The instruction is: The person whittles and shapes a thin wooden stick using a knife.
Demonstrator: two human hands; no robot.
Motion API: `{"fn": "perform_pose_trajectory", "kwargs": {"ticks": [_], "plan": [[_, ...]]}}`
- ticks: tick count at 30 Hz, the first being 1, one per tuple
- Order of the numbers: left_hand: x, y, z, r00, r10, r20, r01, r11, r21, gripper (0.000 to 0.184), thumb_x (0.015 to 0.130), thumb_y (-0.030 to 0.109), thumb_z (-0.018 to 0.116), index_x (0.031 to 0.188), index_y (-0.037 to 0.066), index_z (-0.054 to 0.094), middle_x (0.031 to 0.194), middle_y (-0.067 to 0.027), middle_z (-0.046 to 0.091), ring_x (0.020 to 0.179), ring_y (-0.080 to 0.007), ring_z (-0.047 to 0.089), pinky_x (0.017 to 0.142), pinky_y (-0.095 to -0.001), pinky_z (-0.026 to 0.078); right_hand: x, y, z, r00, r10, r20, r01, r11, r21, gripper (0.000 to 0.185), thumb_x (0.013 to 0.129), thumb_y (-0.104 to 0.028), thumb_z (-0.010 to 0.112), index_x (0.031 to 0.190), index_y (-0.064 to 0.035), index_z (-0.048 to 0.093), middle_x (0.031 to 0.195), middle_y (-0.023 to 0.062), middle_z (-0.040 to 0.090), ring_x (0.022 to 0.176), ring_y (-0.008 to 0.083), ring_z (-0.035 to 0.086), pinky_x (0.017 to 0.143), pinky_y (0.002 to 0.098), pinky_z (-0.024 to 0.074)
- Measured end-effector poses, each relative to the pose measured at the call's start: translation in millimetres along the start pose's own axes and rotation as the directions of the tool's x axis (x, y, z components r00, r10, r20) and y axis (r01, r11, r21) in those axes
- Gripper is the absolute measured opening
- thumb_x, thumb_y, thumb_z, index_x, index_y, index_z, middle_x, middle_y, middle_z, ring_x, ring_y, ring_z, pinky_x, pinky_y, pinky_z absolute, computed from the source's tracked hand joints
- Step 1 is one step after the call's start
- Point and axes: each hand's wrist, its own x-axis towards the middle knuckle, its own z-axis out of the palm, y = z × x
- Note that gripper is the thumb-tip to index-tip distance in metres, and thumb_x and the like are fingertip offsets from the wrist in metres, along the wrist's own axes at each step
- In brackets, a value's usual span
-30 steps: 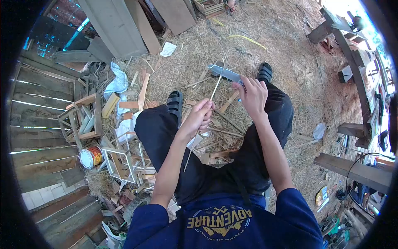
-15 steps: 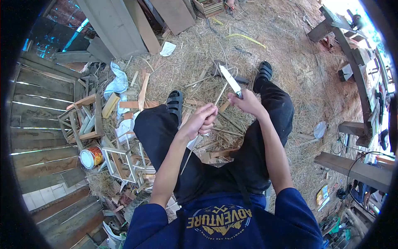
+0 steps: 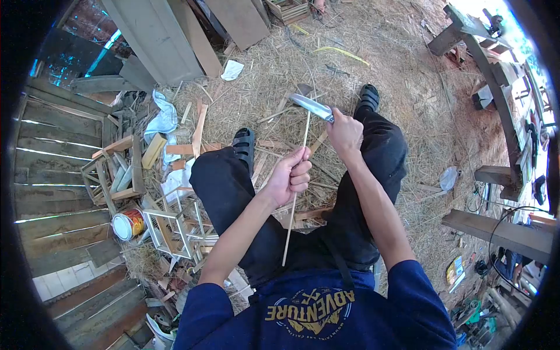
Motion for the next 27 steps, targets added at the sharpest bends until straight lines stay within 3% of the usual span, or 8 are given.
{"fn": "perform_pose_trajectory", "kwargs": {"ticks": [5, 8, 14, 15, 18, 19, 22, 27], "plan": [[2, 5, 8, 0.981, 0.172, -0.090, -0.145, 0.959, 0.244, 0.026, 0.110, 0.035, 0.042, 0.098, 0.013, 0.050, 0.060, 0.0074, 0.024, 0.043, -0.0024, 0.021, 0.037, -0.0217, 0.017, -2, -7, 6, 0.999, -0.016, -0.030, 0.020, 0.989, 0.148, 0.019, 0.079, -0.021, 0.069, 0.094, -0.0104, 0.071, 0.070, 0.0171, 0.069, 0.068, 0.0364, 0.070, 0.064, 0.0483, 0.0553], [5, 16, 4, 0.942, 0.314, -0.119, -0.254, 0.898, 0.359, 0.026, 0.110, 0.035, 0.045, 0.101, 0.012, 0.052, 0.061, 0.0076, 0.026, 0.044, -0.0021, 0.021, 0.039, -0.0214, 0.017, -5, -11, -1, 0.993, -0.083, 0.086, 0.070, 0.987, 0.144, 0.024, 0.077, -0.019, 0.068, 0.098, -0.0104, 0.074, 0.073, 0.0191, 0.069, 0.070, 0.0378, 0.070, 0.067, 0.0492, 0.0559], [8, 19, -2, 0.919, 0.351, -0.182, -0.235, 0.855, 0.463, 0.023, 0.109, 0.031, 0.050, 0.105, 0.010, 0.057, 0.062, 0.0087, 0.029, 0.045, -0.0010, 0.023, 0.041, -0.0210, 0.019, 3, -16, -13, 0.989, 0.094, 0.111, -0.134, 0.885, 0.446, 0.026, 0.087, -0.026, 0.069, 0.105, -0.0075, 0.073, 0.073, 0.0205, 0.068, 0.071, 0.0390, 0.069, 0.065, 0.0461, 0.0513], [10, 16, -5, 0.917, 0.349, -0.194, -0.223, 0.851, 0.476, 0.023, 0.108, 0.032, 0.050, 0.106, 0.010, 0.057, 0.062, 0.0089, 0.029, 0.046, -0.0009, 0.023, 0.041, -0.0211, 0.019, 3, -11, -1, 0.987, 0.138, 0.087, -0.162, 0.794, 0.586, 0.031, 0.096, -0.034, 0.067, 0.103, -0.0042, 0.072, 0.063, 0.0107, 0.064, 0.056, 0.0295, 0.062, 0.057, 0.0407, 0.0440], [14, 8, -8, 0.915, 0.334, -0.226, -0.180, 0.839, 0.513, 0.023, 0.108, 0.032, 0.052, 0.108, 0.010, 0.057, 0.063, 0.0092, 0.029, 0.047, -0.0009, 0.024, 0.042, -0.0214, 0.019, 8, 2, 18, 0.983, 0.158, 0.091, -0.164, 0.548, 0.821, 0.040, 0.105, -0.038, 0.057, 0.105, 0.0000, 0.069, 0.064, -0.0042, 0.054, 0.053, 0.0042, 0.043, 0.049, 0.0254, 0.0345], [14, 7, -8, 0.917, 0.323, -0.235, -0.160, 0.837, 0.524, 0.023, 0.108, 0.032, 0.052, 0.108, 0.010, 0.057, 0.063, 0.0092, 0.029, 0.047, -0.0012, 0.025, 0.043, -0.0213, 0.019, 7, -5, 4, 0.964, 0.180, 0.198, -0.253, 0.368, 0.895, 0.029, 0.106, -0.031, 0.057, 0.112, -0.0038, 0.067, 0.063, -0.0095, 0.043, 0.051, 0.0010, 0.033, 0.047, 0.0218, 0.0251], [15, 3, -9, 0.920, 0.286, -0.269, -0.089, 0.819, 0.567, 0.024, 0.107, 0.033, 0.053, 0.110, 0.009, 0.056, 0.063, 0.0094, 0.029, 0.048, -0.0013, 0.026, 0.043, -0.0213, 0.019, 8, -13, -19, 0.923, 0.185, 0.336, -0.361, 0.123, 0.924, 0.024, 0.105, -0.028, 0.060, 0.112, -0.0054, 0.066, 0.062, -0.0108, 0.037, 0.051, 0.0002, 0.031, 0.045, 0.0220, 0.0223], [15, 0, -5, 0.923, 0.272, -0.271, -0.058, 0.797, 0.601, 0.026, 0.107, 0.035, 0.052, 0.110, 0.009, 0.056, 0.064, 0.0096, 0.030, 0.048, -0.0015, 0.025, 0.043, -0.0214, 0.019, 10, -8, -9, 0.923, 0.176, 0.342, -0.374, 0.198, 0.906, 0.023, 0.102, -0.027, 0.064, 0.108, -0.0055, 0.068, 0.061, -0.0106, 0.041, 0.052, 0.0008, 0.035, 0.046, 0.0230, 0.0255]]}}
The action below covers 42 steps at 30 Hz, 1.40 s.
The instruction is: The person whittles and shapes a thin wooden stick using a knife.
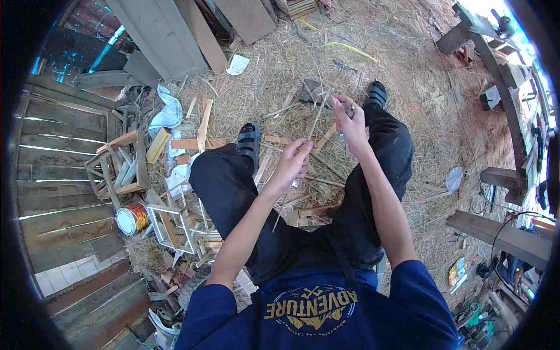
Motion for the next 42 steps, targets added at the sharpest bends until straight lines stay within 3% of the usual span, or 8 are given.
{"fn": "perform_pose_trajectory", "kwargs": {"ticks": [10, 16, 19, 22, 26, 32, 38, 42], "plan": [[3, -3, 4, 1.000, 0.019, 0.021, -0.020, 0.997, 0.081, 0.024, 0.108, 0.033, 0.049, 0.110, 0.010, 0.056, 0.062, 0.0097, 0.028, 0.048, -0.0018, 0.024, 0.043, -0.0219, 0.020, 2, 7, -2, 0.984, -0.136, -0.112, 0.107, 0.965, -0.238, 0.020, 0.095, -0.023, 0.073, 0.100, -0.0035, 0.071, 0.066, -0.0079, 0.051, 0.058, 0.0032, 0.039, 0.052, 0.0253, 0.0305], [3, -2, 6, 0.999, 0.040, 0.012, -0.041, 0.984, 0.175, 0.024, 0.109, 0.033, 0.047, 0.108, 0.011, 0.054, 0.062, 0.0092, 0.028, 0.048, -0.0025, 0.024, 0.043, -0.0227, 0.020, -5, 0, -2, 0.967, -0.236, -0.095, 0.156, 0.845, -0.511, 0.022, 0.099, -0.023, 0.069, 0.102, -0.0016, 0.071, 0.067, -0.0078, 0.047, 0.061, 0.0033, 0.033, 0.054, 0.0256, 0.0282], [3, -3, 6, 0.999, 0.046, 0.015, -0.048, 0.979, 0.197, 0.025, 0.110, 0.034, 0.046, 0.106, 0.011, 0.054, 0.062, 0.0090, 0.029, 0.048, -0.0025, 0.024, 0.043, -0.0227, 0.020, -2, 4, -7, 0.956, -0.285, -0.073, 0.205, 0.824, -0.528, 0.028, 0.098, -0.030, 0.067, 0.098, -0.0018, 0.070, 0.064, -0.0043, 0.049, 0.060, 0.0063, 0.041, 0.053, 0.0299, 0.0334], [3, -6, 6, 0.998, 0.066, 0.021, -0.068, 0.977, 0.202, 0.026, 0.110, 0.035, 0.045, 0.104, 0.011, 0.053, 0.062, 0.0090, 0.029, 0.048, -0.0026, 0.024, 0.043, -0.0225, 0.020, 1, 7, -7, 0.955, -0.289, -0.066, 0.250, 0.905, -0.345, 0.023, 0.099, -0.025, 0.065, 0.096, -0.0027, 0.069, 0.066, -0.0044, 0.051, 0.059, 0.0062, 0.041, 0.052, 0.0292, 0.0327], [0, -3, 7, 0.997, 0.080, -0.008, -0.076, 0.969, 0.236, 0.026, 0.109, 0.035, 0.047, 0.102, 0.011, 0.054, 0.062, 0.0094, 0.029, 0.048, -0.0024, 0.025, 0.043, -0.0226, 0.021, 0, -7, -11, 0.999, 0.030, -0.018, -0.029, 0.997, 0.072, 0.012, 0.097, -0.015, 0.063, 0.088, -0.0080, 0.065, 0.067, -0.0066, 0.048, 0.056, 0.0046, 0.040, 0.050, 0.0267, 0.0324], [5, -20, 7, 0.986, 0.165, -0.028, -0.159, 0.977, 0.142, 0.027, 0.109, 0.035, 0.049, 0.099, 0.010, 0.053, 0.060, 0.0099, 0.029, 0.046, -0.0017, 0.024, 0.042, -0.0224, 0.020, 1, -12, -11, 0.943, 0.304, 0.136, -0.332, 0.825, 0.457, 0.021, 0.098, -0.020, 0.059, 0.080, -0.0107, 0.053, 0.057, -0.0066, 0.034, 0.045, 0.0066, 0.031, 0.048, 0.0281, 0.0308], [-2, -10, 11, 0.994, 0.108, 0.021, -0.108, 0.994, 0.023, 0.028, 0.109, 0.036, 0.047, 0.100, 0.010, 0.052, 0.060, 0.0098, 0.029, 0.045, -0.0013, 0.023, 0.042, -0.0221, 0.018, 8, 0, -15, 0.844, 0.137, 0.519, -0.517, 0.470, 0.716, 0.023, 0.101, -0.022, 0.052, 0.083, -0.0086, 0.055, 0.051, -0.0068, 0.031, 0.041, 0.0093, 0.031, 0.049, 0.0285, 0.0299], [-4, -11, 8, 0.992, 0.096, 0.078, -0.092, 0.994, -0.053, 0.028, 0.110, 0.035, 0.046, 0.100, 0.009, 0.052, 0.061, 0.0095, 0.029, 0.045, -0.0013, 0.023, 0.041, -0.0220, 0.018, 6, 0, -16, 0.806, 0.058, 0.589, -0.563, 0.386, 0.731, 0.021, 0.102, -0.021, 0.051, 0.085, -0.0081, 0.056, 0.051, -0.0069, 0.029, 0.041, 0.0089, 0.030, 0.049, 0.0278, 0.0298]]}}
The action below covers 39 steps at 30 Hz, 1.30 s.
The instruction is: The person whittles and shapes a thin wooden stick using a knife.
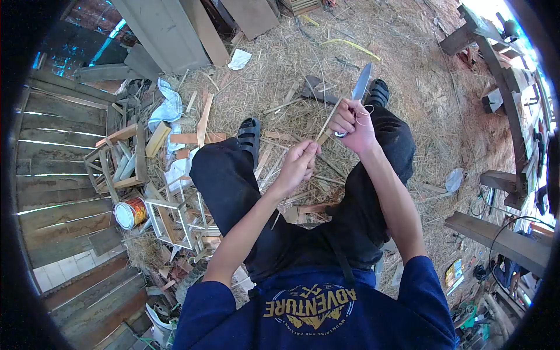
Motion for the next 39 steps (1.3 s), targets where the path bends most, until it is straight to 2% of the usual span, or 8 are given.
{"fn": "perform_pose_trajectory", "kwargs": {"ticks": [5, 11, 15, 20, 26, 30, 33, 39], "plan": [[-3, -4, -2, 0.999, 0.002, -0.045, -0.003, 1.000, -0.022, 0.028, 0.110, 0.034, 0.046, 0.100, 0.010, 0.052, 0.062, 0.0090, 0.029, 0.045, -0.0012, 0.023, 0.041, -0.0213, 0.018, 2, 5, 4, 0.999, 0.028, -0.032, -0.030, 0.997, -0.069, 0.020, 0.102, -0.024, 0.053, 0.088, -0.0102, 0.057, 0.051, -0.0073, 0.028, 0.041, 0.0079, 0.029, 0.050, 0.0266, 0.0289], [16, 2, -3, 0.987, 0.094, -0.132, -0.078, 0.989, 0.122, 0.029, 0.110, 0.036, 0.045, 0.101, 0.010, 0.052, 0.062, 0.0091, 0.029, 0.045, -0.0011, 0.025, 0.041, -0.0207, 0.021, 14, 25, 20, 0.903, -0.213, -0.374, -0.013, 0.856, -0.517, 0.026, 0.106, -0.035, 0.052, 0.101, -0.0103, 0.058, 0.057, -0.0073, 0.032, 0.043, 0.0057, 0.029, 0.047, 0.0255, 0.0273], [15, 7, -3, 0.994, 0.079, -0.079, -0.076, 0.996, 0.048, 0.028, 0.110, 0.036, 0.044, 0.102, 0.010, 0.052, 0.063, 0.0088, 0.029, 0.046, -0.0013, 0.025, 0.041, -0.0209, 0.020, 8, 32, 19, 0.919, -0.179, -0.351, -0.107, 0.743, -0.660, 0.030, 0.106, -0.039, 0.053, 0.107, -0.0100, 0.061, 0.061, -0.0088, 0.032, 0.045, 0.0037, 0.028, 0.047, 0.0241, 0.0250], [12, 7, 0, 0.999, 0.016, -0.028, -0.017, 0.999, -0.041, 0.029, 0.110, 0.037, 0.044, 0.103, 0.010, 0.052, 0.064, 0.0085, 0.029, 0.048, -0.0015, 0.026, 0.042, -0.0217, 0.020, 2, 26, 33, 0.926, -0.152, -0.345, -0.056, 0.849, -0.525, 0.027, 0.102, -0.025, 0.060, 0.119, -0.0047, 0.064, 0.062, -0.0092, 0.033, 0.045, 0.0038, 0.029, 0.048, 0.0240, 0.0248], [14, 9, -4, 0.998, 0.036, -0.045, -0.035, 0.999, 0.016, 0.032, 0.109, 0.039, 0.047, 0.109, 0.009, 0.057, 0.066, 0.0090, 0.031, 0.050, -0.0015, 0.026, 0.045, -0.0206, 0.022, 1, 25, 23, 0.912, -0.302, -0.278, -0.003, 0.674, -0.739, 0.023, 0.102, -0.023, 0.061, 0.114, -0.0027, 0.064, 0.059, -0.0092, 0.035, 0.045, 0.0037, 0.031, 0.048, 0.0242, 0.0263], [16, 3, -4, 0.987, 0.129, -0.093, -0.111, 0.978, 0.174, 0.031, 0.108, 0.036, 0.050, 0.115, 0.008, 0.060, 0.069, 0.0082, 0.037, 0.053, -0.0010, 0.029, 0.048, -0.0190, 0.023, 3, 16, 26, 0.832, -0.454, -0.319, 0.149, 0.737, -0.659, 0.019, 0.102, -0.019, 0.063, 0.111, -0.0031, 0.065, 0.055, -0.0093, 0.039, 0.045, 0.0035, 0.031, 0.047, 0.0248, 0.0268], [21, -3, -7, 0.976, 0.191, -0.108, -0.159, 0.954, 0.253, 0.030, 0.108, 0.034, 0.051, 0.117, 0.007, 0.061, 0.071, 0.0075, 0.041, 0.055, -0.0006, 0.031, 0.049, -0.0185, 0.024, 2, 23, 22, 0.825, -0.508, -0.249, 0.115, 0.581, -0.805, 0.022, 0.097, -0.024, 0.070, 0.104, -0.0035, 0.068, 0.059, -0.0085, 0.045, 0.048, 0.0035, 0.037, 0.046, 0.0241, 0.0282], [17, 6, -2, 0.977, 0.093, -0.192, -0.073, 0.991, 0.110, 0.027, 0.107, 0.031, 0.052, 0.117, 0.008, 0.062, 0.072, 0.0073, 0.043, 0.058, -0.0001, 0.035, 0.049, -0.0179, 0.027, -2, 45, 16, 0.920, -0.298, -0.253, -0.088, 0.471, -0.878, 0.025, 0.094, -0.027, 0.074, 0.100, -0.0033, 0.073, 0.063, -0.0089, 0.050, 0.052, 0.0013, 0.039, 0.046, 0.0231, 0.0278]]}}
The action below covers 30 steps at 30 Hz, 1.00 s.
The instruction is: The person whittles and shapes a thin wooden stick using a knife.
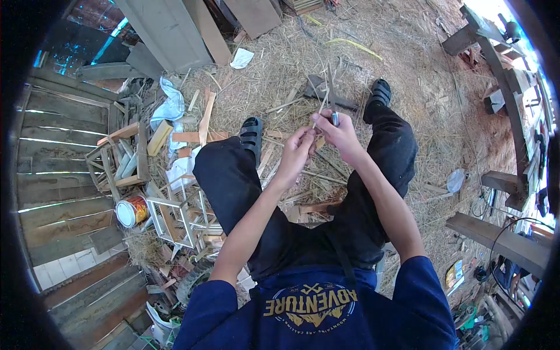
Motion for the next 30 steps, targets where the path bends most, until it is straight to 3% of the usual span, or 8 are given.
{"fn": "perform_pose_trajectory", "kwargs": {"ticks": [2, 9, 13, 16, 20, 24, 26, 30], "plan": [[2, -2, -1, 1.000, 0.015, -0.002, -0.015, 1.000, 0.015, 0.027, 0.107, 0.030, 0.052, 0.118, 0.008, 0.062, 0.073, 0.0072, 0.044, 0.058, -0.0001, 0.036, 0.049, -0.0176, 0.027, -2, -13, 4, 0.999, -0.003, -0.052, 0.000, 0.998, -0.057, 0.022, 0.096, -0.025, 0.073, 0.102, -0.0035, 0.071, 0.059, -0.0095, 0.045, 0.048, 0.0012, 0.036, 0.045, 0.0228, 0.0261], [7, -4, -2, 0.995, 0.082, 0.059, -0.090, 0.985, 0.148, 0.027, 0.106, 0.030, 0.054, 0.119, 0.007, 0.063, 0.075, 0.0054, 0.051, 0.062, -0.0011, 0.042, 0.051, -0.0184, 0.031, 7, -20, -23, 0.978, -0.086, -0.191, 0.108, 0.988, 0.112, 0.024, 0.097, -0.026, 0.071, 0.104, -0.0037, 0.074, 0.062, -0.0107, 0.046, 0.053, 0.0012, 0.036, 0.048, 0.0234, 0.0261], [7, -8, -7, 0.997, 0.071, 0.025, -0.073, 0.994, 0.081, 0.027, 0.106, 0.030, 0.055, 0.118, 0.006, 0.062, 0.078, 0.0031, 0.057, 0.068, -0.0041, 0.051, 0.054, -0.0207, 0.037, -1, -11, -9, 0.999, 0.040, -0.029, -0.042, 0.996, -0.075, 0.024, 0.097, -0.027, 0.071, 0.102, -0.0037, 0.073, 0.068, -0.0087, 0.054, 0.058, 0.0021, 0.042, 0.050, 0.0239, 0.0311], [8, -7, -12, 0.999, 0.041, -0.035, -0.040, 0.998, 0.039, 0.025, 0.106, 0.029, 0.055, 0.115, 0.006, 0.061, 0.078, 0.0024, 0.058, 0.069, -0.0048, 0.052, 0.056, -0.0215, 0.039, -7, -6, 6, 0.989, -0.005, 0.150, 0.021, 0.994, -0.104, 0.026, 0.095, -0.028, 0.074, 0.101, -0.0032, 0.073, 0.072, -0.0063, 0.058, 0.062, 0.0040, 0.047, 0.052, 0.0247, 0.0352], [5, -3, -12, 0.997, 0.070, -0.028, -0.068, 0.995, 0.066, 0.024, 0.106, 0.028, 0.055, 0.112, 0.005, 0.061, 0.079, 0.0016, 0.059, 0.070, -0.0055, 0.053, 0.057, -0.0224, 0.039, -1, -10, 0, 1.000, -0.014, 0.004, 0.015, 0.996, -0.089, 0.024, 0.097, -0.027, 0.071, 0.099, -0.0030, 0.073, 0.073, -0.0057, 0.059, 0.061, 0.0043, 0.048, 0.052, 0.0247, 0.0354], [5, -4, -13, 0.996, 0.064, 0.055, -0.073, 0.981, 0.180, 0.023, 0.106, 0.026, 0.055, 0.113, 0.005, 0.061, 0.078, 0.0026, 0.056, 0.067, -0.0038, 0.048, 0.057, -0.0215, 0.036, 12, -14, -27, 0.952, -0.066, -0.298, 0.136, 0.966, 0.219, 0.026, 0.100, -0.029, 0.067, 0.107, -0.0038, 0.071, 0.062, -0.0094, 0.043, 0.050, 0.0026, 0.035, 0.046, 0.0239, 0.0249], [7, -12, -12, 0.992, 0.102, 0.072, -0.115, 0.973, 0.199, 0.023, 0.106, 0.026, 0.055, 0.117, 0.006, 0.061, 0.076, 0.0046, 0.052, 0.059, -0.0002, 0.040, 0.049, -0.0179, 0.029, 14, -17, -35, 0.946, -0.062, -0.318, 0.140, 0.963, 0.230, 0.030, 0.101, -0.033, 0.066, 0.108, -0.0034, 0.069, 0.060, -0.0098, 0.039, 0.048, 0.0028, 0.032, 0.046, 0.0241, 0.0236], [6, -10, -13, 0.995, 0.075, 0.073, -0.083, 0.990, 0.114, 0.023, 0.106, 0.025, 0.055, 0.115, 0.005, 0.060, 0.077, 0.0040, 0.053, 0.065, -0.0024, 0.044, 0.055, -0.0196, 0.034, 8, -14, -30, 0.962, -0.064, -0.265, 0.115, 0.976, 0.184, 0.032, 0.100, -0.035, 0.067, 0.107, -0.0037, 0.069, 0.059, -0.0101, 0.036, 0.048, 0.0029, 0.030, 0.046, 0.0242, 0.0226]]}}
